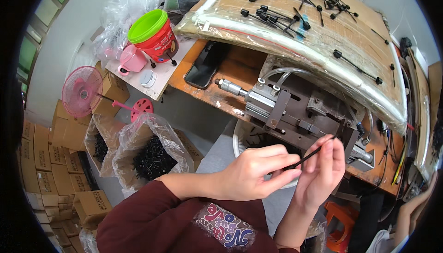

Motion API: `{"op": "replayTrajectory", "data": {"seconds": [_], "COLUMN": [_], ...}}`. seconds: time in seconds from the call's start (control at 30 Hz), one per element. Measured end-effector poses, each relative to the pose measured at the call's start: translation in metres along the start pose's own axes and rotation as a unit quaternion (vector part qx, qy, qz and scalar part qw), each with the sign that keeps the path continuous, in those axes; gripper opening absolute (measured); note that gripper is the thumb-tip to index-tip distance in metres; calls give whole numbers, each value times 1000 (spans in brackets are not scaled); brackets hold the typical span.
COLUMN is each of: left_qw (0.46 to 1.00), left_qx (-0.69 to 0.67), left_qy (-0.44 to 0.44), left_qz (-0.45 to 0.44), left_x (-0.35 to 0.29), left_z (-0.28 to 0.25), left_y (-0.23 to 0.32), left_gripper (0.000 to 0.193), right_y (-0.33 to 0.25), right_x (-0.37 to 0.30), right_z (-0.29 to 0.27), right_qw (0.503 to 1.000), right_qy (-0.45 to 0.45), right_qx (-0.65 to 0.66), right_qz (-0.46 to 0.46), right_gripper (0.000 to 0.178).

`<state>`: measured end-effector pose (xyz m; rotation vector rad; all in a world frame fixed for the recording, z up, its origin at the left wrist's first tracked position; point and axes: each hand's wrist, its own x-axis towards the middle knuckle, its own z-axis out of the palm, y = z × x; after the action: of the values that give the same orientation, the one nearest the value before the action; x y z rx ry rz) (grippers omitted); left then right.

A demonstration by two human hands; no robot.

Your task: Assembling small black plastic components using a workbench machine.

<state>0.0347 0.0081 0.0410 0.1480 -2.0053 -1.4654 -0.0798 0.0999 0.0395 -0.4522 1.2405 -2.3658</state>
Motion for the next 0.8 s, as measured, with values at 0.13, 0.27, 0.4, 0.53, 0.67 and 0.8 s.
{"op": "replayTrajectory", "data": {"seconds": [0.13,0.27,0.4,0.53,0.67,0.8], "left_qw": [997,995,992,926,771,773], "left_qx": [-10,-15,36,223,473,340], "left_qy": [65,-99,-111,222,402,463], "left_qz": [42,10,-57,206,140,269], "left_x": [15,-18,10,135,228,219], "left_z": [5,3,-62,-158,-248,-292], "left_y": [5,-6,13,36,53,50], "left_gripper": [22,18,11,15,52,73], "right_y": [-11,-44,-112,-39,-17,-14], "right_x": [23,75,106,36,1,-13], "right_z": [19,-5,-43,-36,-61,-72], "right_qw": [1000,978,957,970,986,981], "right_qy": [-3,-61,73,25,67,134], "right_qx": [22,119,-61,-174,-111,-78], "right_qz": [-15,-157,-274,-168,-106,-116], "right_gripper": [16,17,18,14,15,14]}}
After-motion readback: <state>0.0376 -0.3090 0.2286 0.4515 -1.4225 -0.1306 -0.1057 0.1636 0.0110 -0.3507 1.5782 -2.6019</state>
